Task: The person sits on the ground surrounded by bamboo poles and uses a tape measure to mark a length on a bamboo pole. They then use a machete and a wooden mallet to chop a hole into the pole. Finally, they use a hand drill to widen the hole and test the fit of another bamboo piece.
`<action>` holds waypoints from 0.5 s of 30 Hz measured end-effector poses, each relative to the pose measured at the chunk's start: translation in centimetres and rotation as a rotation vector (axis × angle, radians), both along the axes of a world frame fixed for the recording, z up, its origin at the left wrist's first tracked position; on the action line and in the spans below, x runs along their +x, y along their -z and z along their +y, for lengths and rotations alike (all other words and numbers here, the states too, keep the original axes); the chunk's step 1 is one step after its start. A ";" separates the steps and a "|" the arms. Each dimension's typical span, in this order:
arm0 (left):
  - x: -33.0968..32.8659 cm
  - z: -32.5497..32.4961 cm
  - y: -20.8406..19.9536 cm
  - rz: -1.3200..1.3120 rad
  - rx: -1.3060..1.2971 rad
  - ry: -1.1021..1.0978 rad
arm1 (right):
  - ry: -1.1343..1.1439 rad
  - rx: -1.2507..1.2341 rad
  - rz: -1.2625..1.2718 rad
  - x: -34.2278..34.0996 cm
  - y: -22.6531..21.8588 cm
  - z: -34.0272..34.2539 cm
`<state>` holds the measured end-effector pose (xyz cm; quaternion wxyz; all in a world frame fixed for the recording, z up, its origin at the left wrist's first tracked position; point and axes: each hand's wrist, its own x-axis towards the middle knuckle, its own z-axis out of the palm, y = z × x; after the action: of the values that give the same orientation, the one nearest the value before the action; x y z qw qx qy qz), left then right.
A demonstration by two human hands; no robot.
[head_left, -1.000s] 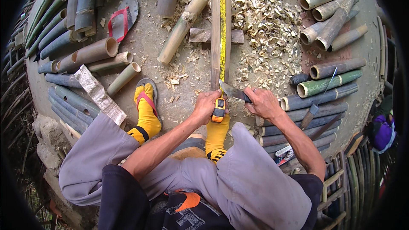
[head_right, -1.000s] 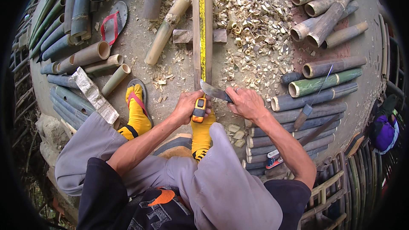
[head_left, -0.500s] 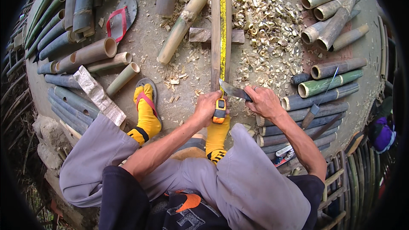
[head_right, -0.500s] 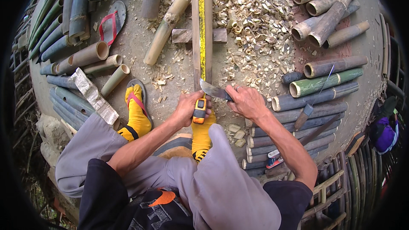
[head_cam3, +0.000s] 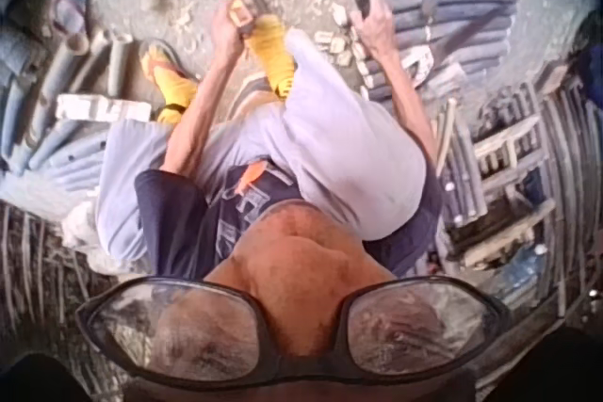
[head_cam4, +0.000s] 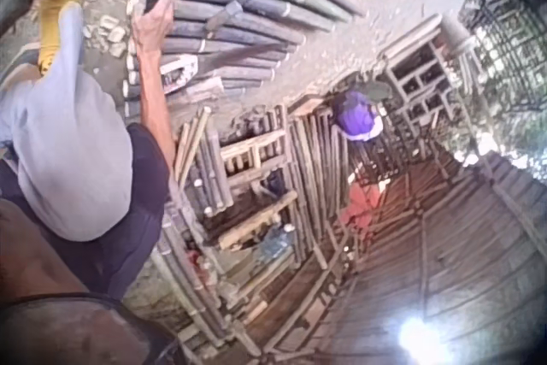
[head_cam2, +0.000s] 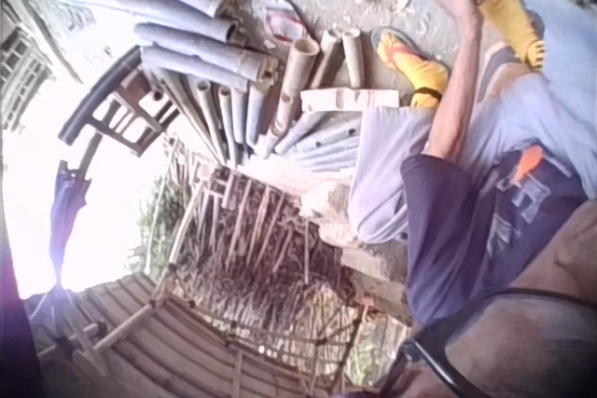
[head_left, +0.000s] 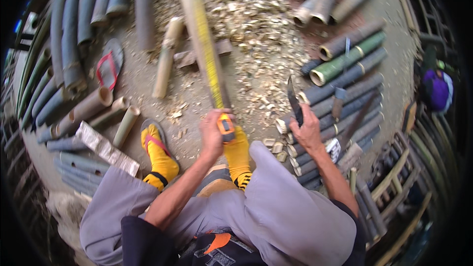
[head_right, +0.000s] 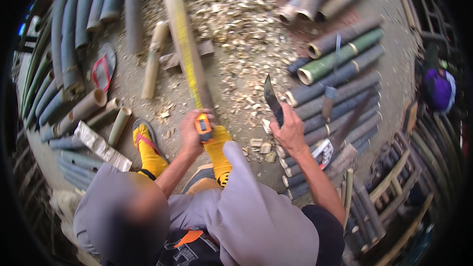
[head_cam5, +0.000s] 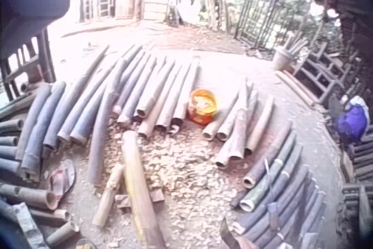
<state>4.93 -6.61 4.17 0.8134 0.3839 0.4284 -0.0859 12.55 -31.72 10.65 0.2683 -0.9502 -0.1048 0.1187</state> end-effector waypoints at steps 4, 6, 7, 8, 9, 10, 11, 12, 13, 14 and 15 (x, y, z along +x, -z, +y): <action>0.7 4.1 1.5 -0.025 0.330 0.081 | 0.228 -0.038 0.008 -6.1 3.2 -3.5; 0.1 5.4 2.6 -0.015 0.532 0.173 | 0.250 -0.142 -0.063 -8.8 4.5 -5.0; -0.2 6.1 3.2 0.012 0.628 0.232 | 0.293 -0.158 -0.020 -9.6 4.6 -5.3; -0.4 7.0 3.7 0.043 0.727 0.290 | 0.309 -0.200 -0.002 -10.3 4.9 -5.8; -0.8 7.6 4.3 0.050 0.839 0.288 | 0.298 -0.249 -0.030 -10.9 5.1 -6.5; -1.6 8.1 4.9 0.063 0.953 0.281 | 0.296 -0.248 -0.017 -11.1 5.3 -6.9; -1.8 8.3 5.5 0.060 1.059 0.289 | 0.324 -0.265 -0.040 -11.7 5.3 -7.4; -1.9 8.8 5.9 0.036 1.090 0.271 | 0.322 -0.285 -0.057 -11.8 5.2 -7.7; -2.1 9.0 6.0 0.016 1.113 0.257 | 0.330 -0.295 -0.039 -11.8 5.3 -8.1; -2.1 9.5 6.2 -0.004 1.136 0.244 | 0.321 -0.293 -0.029 -11.9 5.5 -8.3; -1.3 9.8 5.6 0.017 1.338 0.233 | 0.320 -0.303 -0.015 -11.9 5.6 -8.5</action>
<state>3.63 3.17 -1.42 0.3828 0.8475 0.3516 0.1072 0.62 -40.23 5.07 0.1368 -0.9851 0.0645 0.0821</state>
